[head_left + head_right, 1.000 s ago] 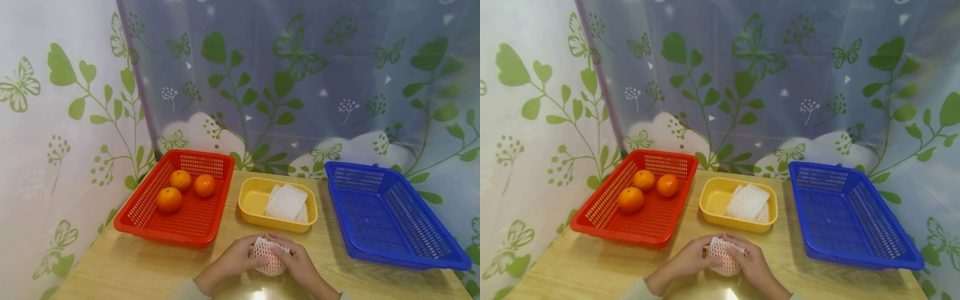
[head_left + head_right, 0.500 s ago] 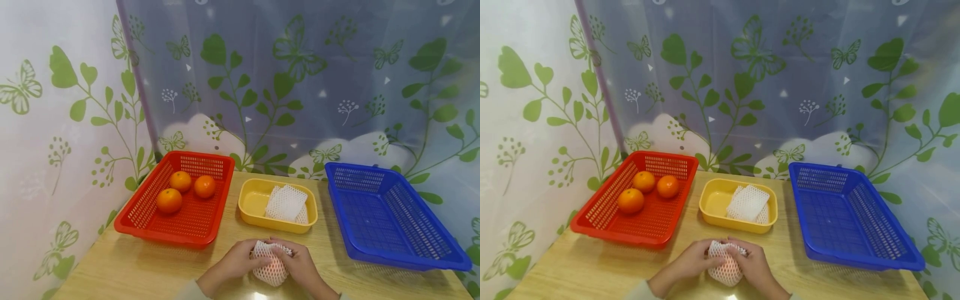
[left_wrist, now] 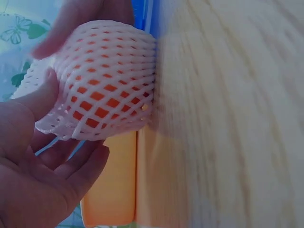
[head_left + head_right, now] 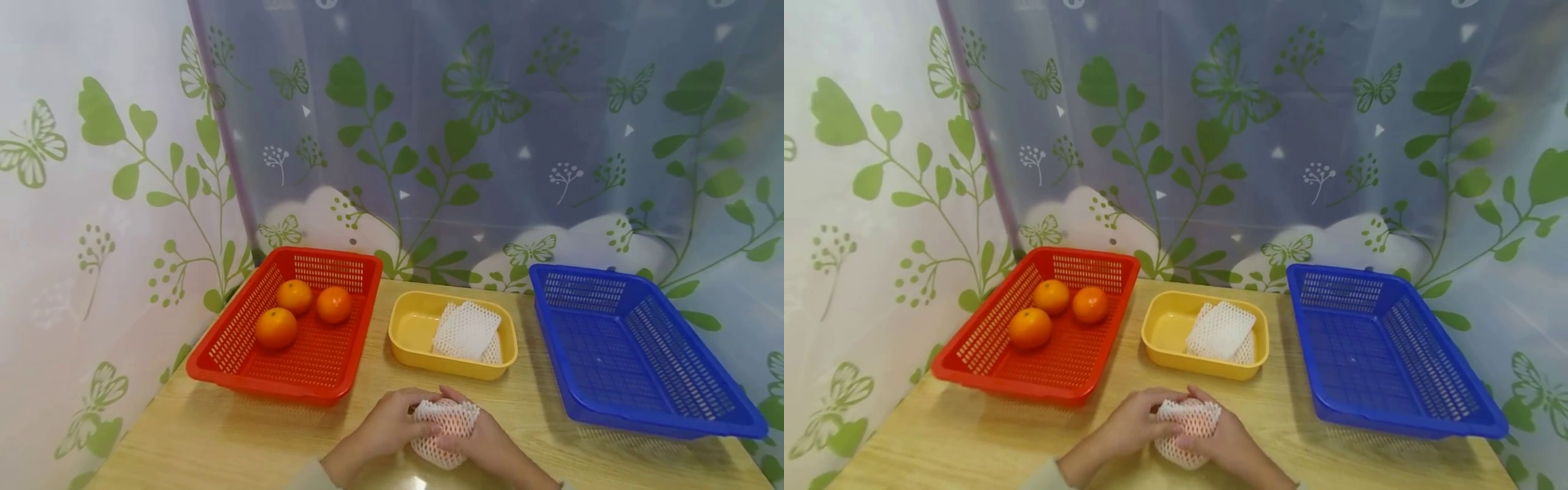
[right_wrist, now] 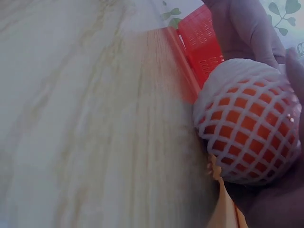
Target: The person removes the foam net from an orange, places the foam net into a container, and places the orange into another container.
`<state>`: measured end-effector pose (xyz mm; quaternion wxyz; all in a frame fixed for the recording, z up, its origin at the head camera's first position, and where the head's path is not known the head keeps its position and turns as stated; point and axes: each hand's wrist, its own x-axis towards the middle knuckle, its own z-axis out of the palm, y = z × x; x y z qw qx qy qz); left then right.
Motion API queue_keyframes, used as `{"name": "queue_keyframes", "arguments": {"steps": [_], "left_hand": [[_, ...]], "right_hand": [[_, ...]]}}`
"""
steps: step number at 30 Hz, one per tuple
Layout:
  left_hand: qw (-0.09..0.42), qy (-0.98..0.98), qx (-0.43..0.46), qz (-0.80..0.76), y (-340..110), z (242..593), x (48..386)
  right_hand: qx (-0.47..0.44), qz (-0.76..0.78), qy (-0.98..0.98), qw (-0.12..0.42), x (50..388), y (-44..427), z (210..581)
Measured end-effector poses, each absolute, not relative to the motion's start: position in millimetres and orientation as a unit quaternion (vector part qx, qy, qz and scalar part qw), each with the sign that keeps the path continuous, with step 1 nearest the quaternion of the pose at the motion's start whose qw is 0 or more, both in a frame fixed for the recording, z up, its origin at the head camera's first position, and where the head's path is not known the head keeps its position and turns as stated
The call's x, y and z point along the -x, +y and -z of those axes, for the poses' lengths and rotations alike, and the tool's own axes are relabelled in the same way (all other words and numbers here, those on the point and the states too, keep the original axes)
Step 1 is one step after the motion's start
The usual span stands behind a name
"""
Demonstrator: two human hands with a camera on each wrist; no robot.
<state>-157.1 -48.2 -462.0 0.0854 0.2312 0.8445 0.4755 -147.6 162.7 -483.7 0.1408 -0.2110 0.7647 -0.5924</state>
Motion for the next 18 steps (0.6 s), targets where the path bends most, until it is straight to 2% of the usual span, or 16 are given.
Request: {"name": "queue_keyframes", "arguments": {"steps": [4, 13, 18], "left_hand": [[0.061, 0.839, -0.226, -0.492, -47.2, 462.9, 158.0], [-0.045, 0.845, -0.17, -0.505, -36.3, 469.6, 159.3], [-0.052, 0.832, -0.137, -0.534, -34.8, 468.8, 161.7]], "right_hand": [[0.228, 0.582, 0.768, 0.138, 148.8, 165.2, 484.7], [0.168, 0.589, 0.785, 0.095, 148.4, 163.7, 488.5], [0.144, 0.587, 0.792, 0.085, 148.2, 163.0, 486.9]]}}
